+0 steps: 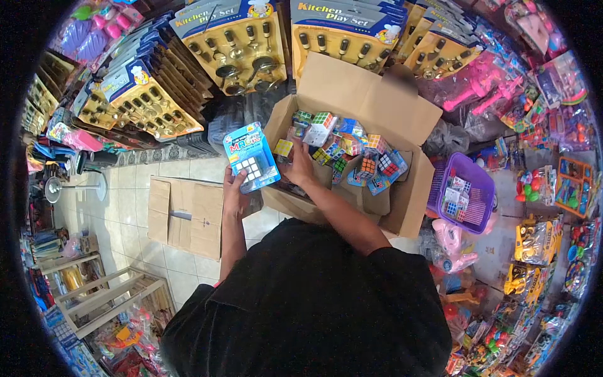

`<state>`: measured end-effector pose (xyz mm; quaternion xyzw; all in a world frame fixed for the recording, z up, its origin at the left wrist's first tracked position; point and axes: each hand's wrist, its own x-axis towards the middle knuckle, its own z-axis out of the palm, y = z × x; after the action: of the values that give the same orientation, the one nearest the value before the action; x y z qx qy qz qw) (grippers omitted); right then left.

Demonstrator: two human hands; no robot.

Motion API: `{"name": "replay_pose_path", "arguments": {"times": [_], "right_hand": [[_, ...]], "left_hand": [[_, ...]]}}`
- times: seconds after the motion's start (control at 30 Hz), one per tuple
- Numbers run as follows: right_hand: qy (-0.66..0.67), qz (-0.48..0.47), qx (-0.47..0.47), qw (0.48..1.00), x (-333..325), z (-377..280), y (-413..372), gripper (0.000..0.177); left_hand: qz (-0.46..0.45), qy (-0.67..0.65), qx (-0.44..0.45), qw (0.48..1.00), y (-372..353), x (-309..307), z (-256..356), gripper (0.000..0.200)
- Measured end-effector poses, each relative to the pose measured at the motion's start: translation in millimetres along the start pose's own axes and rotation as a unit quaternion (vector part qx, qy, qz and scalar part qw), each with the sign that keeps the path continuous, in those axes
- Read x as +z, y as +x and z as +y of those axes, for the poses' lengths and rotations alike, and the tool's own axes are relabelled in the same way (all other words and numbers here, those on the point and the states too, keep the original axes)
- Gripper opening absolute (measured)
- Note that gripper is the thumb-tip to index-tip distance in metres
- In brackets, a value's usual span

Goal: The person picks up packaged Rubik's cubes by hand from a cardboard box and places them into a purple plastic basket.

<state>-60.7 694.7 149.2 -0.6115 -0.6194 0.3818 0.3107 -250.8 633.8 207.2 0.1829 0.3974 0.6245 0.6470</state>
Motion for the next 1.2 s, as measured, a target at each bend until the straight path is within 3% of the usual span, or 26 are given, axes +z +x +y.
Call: {"name": "replay_pose_path", "arguments": {"times": [0.1,0.13,0.23,0.27,0.37,0.5,0.67,0.77,0.93,1.07,1.2], "right_hand": [[0.013,0.028,-0.02,0.999,-8.5,-8.4,-7.5,0.085],[-0.038,0.065,-0.051,0.996,-7.8,-0.9,-8.6,0.081],[0.121,0.051,0.016,0.991,-25.6,-0.2,-24.0,0.082],[0.188,0.022,-0.003,0.982,-36.7,-2.4,-31.0,0.082],[0.307,0.075,0.03,0.948,-67.3,-21.0,-53.3,0.083],[0.365,0.092,-0.002,0.926,-114.7,-43.3,-73.4,0.09],[0.31,0.198,-0.087,0.926,-132.7,-24.2,-81.2,0.091],[0.383,0.211,-0.107,0.893,-123.3,-43.5,-83.9,0.09],[0.339,0.184,-0.082,0.919,-98.3,-50.9,-87.7,0.087],[0.242,0.188,-0.108,0.946,-80.4,-37.2,-93.0,0.087],[0.241,0.111,-0.109,0.958,-87.9,-47.3,-100.8,0.079]], "left_hand": [[-0.004,0.01,0.012,1.0,-2.3,-4.7,1.8,0.051],[-0.008,0.019,0.017,1.0,-1.2,-6.8,1.9,0.052],[-0.023,0.021,0.025,0.999,4.3,-10.1,2.4,0.054],[-0.027,0.029,0.02,0.999,5.6,-9.0,3.1,0.055],[-0.039,0.024,0.007,0.999,12.8,-2.6,-3.4,0.05],[-0.057,-0.002,-0.016,0.998,17.2,20.3,-14.5,0.046],[-0.056,0.029,-0.048,0.997,14.1,54.0,-32.9,0.048],[-0.089,0.04,-0.039,0.994,15.3,62.6,-61.4,0.05],[-0.138,-0.004,-0.004,0.99,2.0,82.3,-88.4,0.059],[-0.137,0.027,-0.019,0.99,-2.4,78.7,-89.3,0.053],[-0.123,-0.045,-0.03,0.991,-0.8,65.4,-82.5,0.054]]}}
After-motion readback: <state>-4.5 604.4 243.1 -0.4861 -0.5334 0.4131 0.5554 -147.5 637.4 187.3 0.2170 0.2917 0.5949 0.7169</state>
